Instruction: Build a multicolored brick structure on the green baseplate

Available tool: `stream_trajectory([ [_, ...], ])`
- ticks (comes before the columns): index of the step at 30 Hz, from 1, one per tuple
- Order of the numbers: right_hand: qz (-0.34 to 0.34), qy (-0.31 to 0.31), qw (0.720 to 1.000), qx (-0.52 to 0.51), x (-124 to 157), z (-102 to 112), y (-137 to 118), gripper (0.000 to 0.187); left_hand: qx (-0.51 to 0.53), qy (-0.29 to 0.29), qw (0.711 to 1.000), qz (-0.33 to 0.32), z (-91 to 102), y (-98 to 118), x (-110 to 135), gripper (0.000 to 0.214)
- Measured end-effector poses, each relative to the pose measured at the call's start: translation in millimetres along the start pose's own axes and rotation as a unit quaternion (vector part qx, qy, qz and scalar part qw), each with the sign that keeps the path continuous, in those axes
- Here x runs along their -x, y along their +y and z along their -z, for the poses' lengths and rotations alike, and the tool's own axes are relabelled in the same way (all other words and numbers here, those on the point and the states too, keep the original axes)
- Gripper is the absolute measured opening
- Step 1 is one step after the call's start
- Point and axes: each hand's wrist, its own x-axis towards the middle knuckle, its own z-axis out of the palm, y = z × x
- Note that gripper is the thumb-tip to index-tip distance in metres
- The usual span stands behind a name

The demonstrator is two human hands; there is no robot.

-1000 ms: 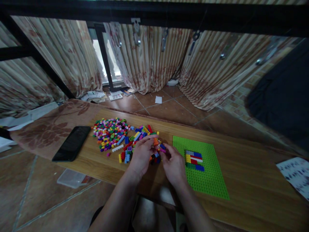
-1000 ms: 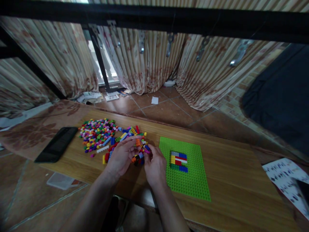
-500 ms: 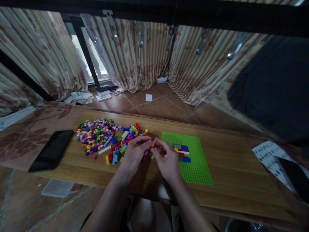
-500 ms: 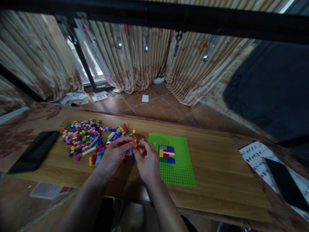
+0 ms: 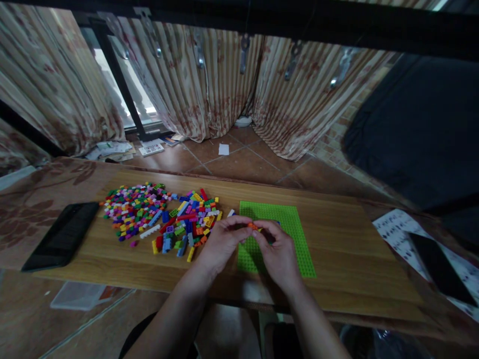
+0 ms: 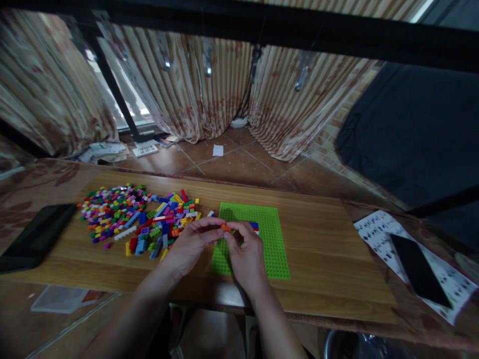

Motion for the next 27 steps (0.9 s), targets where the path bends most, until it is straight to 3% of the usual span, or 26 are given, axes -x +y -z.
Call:
stream_trajectory([
  [5, -0.025, 0.029, 0.999, 0.029, -2.2, 45.8, 17.3, 0.018, -0.048, 0.006, 0.999, -0.009, -14.1, -9.2, -1.3, 0.022],
  [10, -0.025, 0.025, 0.997, 0.064, -5.1, 79.9, 40.9, 0.015, -0.165, 0.043, 0.984, -0.057, -12.3, -21.2, -15.3, 0.017],
  [19, 0.026, -0.05, 0.993, 0.104, -7.3, 74.0, 50.2, 0.016, -0.253, 0.033, 0.963, -0.091, -18.2, -33.9, -28.3, 0.017],
  [27, 0.0, 0.008, 0.993, 0.116, -5.9, 75.2, 50.6, 0.02, -0.3, 0.019, 0.948, -0.104, -22.4, -36.5, -28.5, 0.018],
])
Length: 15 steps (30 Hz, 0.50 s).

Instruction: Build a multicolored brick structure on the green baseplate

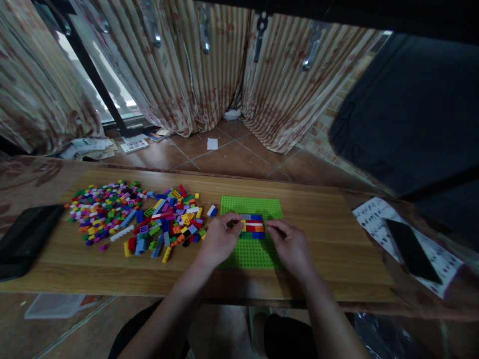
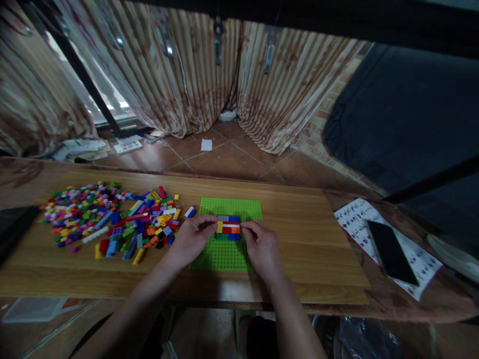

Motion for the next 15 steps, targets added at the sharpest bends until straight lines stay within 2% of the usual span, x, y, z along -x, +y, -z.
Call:
stream_trajectory([
  [5, -0.076, 0.044, 0.995, 0.047, -1.4, 0.3, 2.7, 0.027, -0.049, -0.008, 0.999, 0.002, 1.2, 1.1, 1.1, 0.02],
  [11, -0.104, 0.003, 0.989, 0.101, -2.4, -6.5, -4.8, 0.032, -0.123, -0.008, 0.992, 0.003, 3.4, 8.1, 2.3, 0.021],
  [15, -0.123, 0.002, 0.983, 0.135, -3.4, -11.1, -10.8, 0.031, -0.162, -0.007, 0.987, 0.006, 2.8, 11.2, 3.1, 0.022],
])
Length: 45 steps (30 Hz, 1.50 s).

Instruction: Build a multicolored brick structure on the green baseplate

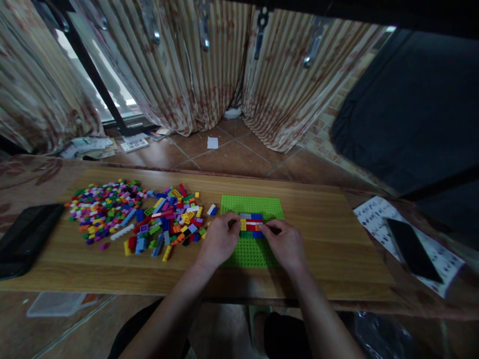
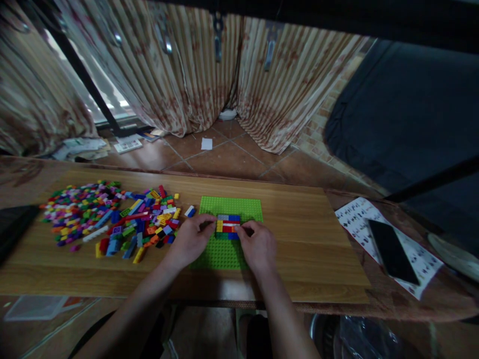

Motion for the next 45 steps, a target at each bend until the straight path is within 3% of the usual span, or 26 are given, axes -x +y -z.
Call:
stream_trajectory([
  [11, -0.05, 0.001, 0.999, 0.019, -6.4, -3.4, -7.1, 0.022, -0.042, -0.002, 0.999, -0.01, -2.8, 2.5, 0.5, 0.021],
  [19, -0.047, -0.006, 0.998, 0.034, -8.6, -2.2, -9.2, 0.021, -0.043, -0.003, 0.999, -0.012, -3.6, 3.4, 2.7, 0.017],
  [33, -0.039, -0.017, 0.998, -0.036, -7.7, 2.7, 2.8, 0.027, -0.124, 0.053, 0.991, -0.022, -23.6, 6.8, 0.7, 0.012],
  [45, -0.022, -0.016, 1.0, -0.008, -6.4, 5.3, 0.4, 0.028, -0.124, 0.052, 0.991, -0.011, -21.4, 10.3, -0.4, 0.014],
])
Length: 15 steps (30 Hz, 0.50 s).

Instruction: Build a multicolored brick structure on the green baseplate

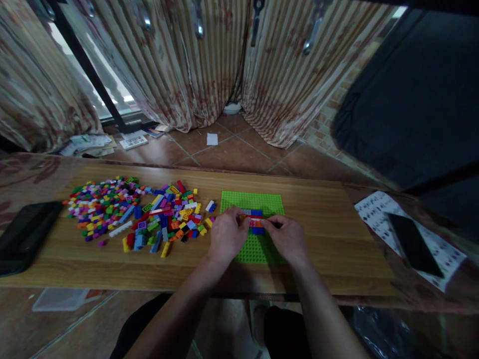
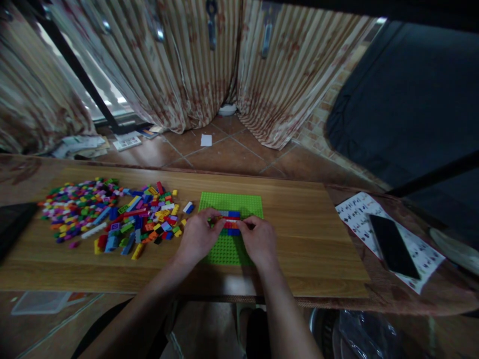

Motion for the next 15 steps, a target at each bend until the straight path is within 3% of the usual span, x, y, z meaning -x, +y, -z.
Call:
stream_trajectory([
  [8, -0.009, -0.005, 1.0, 0.002, 1.4, 0.6, -4.1, 0.026, -0.009, 0.01, 0.999, 0.039, -6.7, 4.5, 1.1, 0.013],
  [15, 0.003, -0.008, 1.0, -0.016, 2.4, 0.6, -0.2, 0.027, -0.025, -0.004, 0.999, -0.025, -5.7, 1.8, 5.3, 0.017],
])
